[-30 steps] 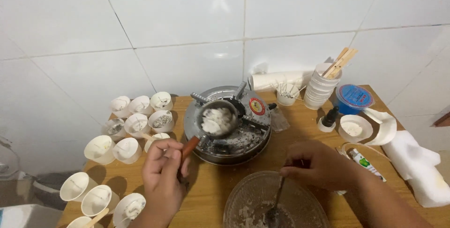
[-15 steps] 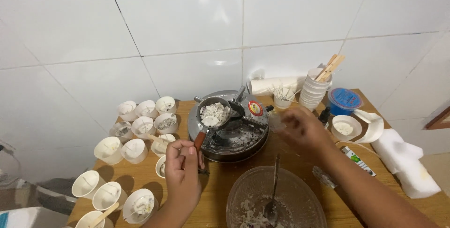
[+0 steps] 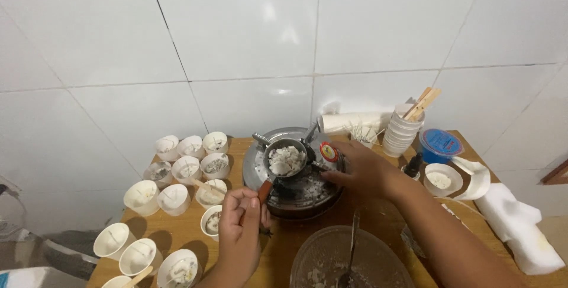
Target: Breaking solid wax into smaller pieces and transferring them into a melting pot on a stove.
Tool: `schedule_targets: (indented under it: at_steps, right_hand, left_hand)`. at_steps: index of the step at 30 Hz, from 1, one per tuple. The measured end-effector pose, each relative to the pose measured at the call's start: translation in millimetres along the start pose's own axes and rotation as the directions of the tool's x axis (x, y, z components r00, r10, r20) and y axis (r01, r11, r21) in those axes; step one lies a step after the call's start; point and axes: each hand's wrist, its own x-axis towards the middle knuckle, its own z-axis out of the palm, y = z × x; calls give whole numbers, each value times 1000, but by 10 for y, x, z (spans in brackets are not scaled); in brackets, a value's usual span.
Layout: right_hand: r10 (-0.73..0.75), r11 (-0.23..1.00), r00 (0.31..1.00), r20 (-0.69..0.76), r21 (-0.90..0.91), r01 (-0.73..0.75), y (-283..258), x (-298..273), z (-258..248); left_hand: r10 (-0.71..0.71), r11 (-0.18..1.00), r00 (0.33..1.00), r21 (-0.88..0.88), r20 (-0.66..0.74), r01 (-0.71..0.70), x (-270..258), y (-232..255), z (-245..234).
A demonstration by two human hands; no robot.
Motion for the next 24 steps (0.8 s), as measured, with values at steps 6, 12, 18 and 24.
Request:
schedule_targets:
  at_steps: [6, 12, 18, 24]
  right_hand:
    - [113, 994, 989, 94, -15, -112, -80, -154, -203]
    - [315, 949, 930, 187, -71, -307, -309, -325, -359]
    - [256, 965, 950, 179, 3, -260, -156, -245, -260]
    - [291, 956, 939, 184, -39, -289, -204, -264, -287]
  left_hand:
    - [-56, 991, 998, -126, -20, 53, -42, -39, 23]
    - [-145, 980, 989, -140, -2, 143, -98, -30, 38]
    - [-132, 989, 991, -65, -8, 131, -84, 73, 75]
    - [-85, 993, 995, -80, 43, 88, -68, 62, 42]
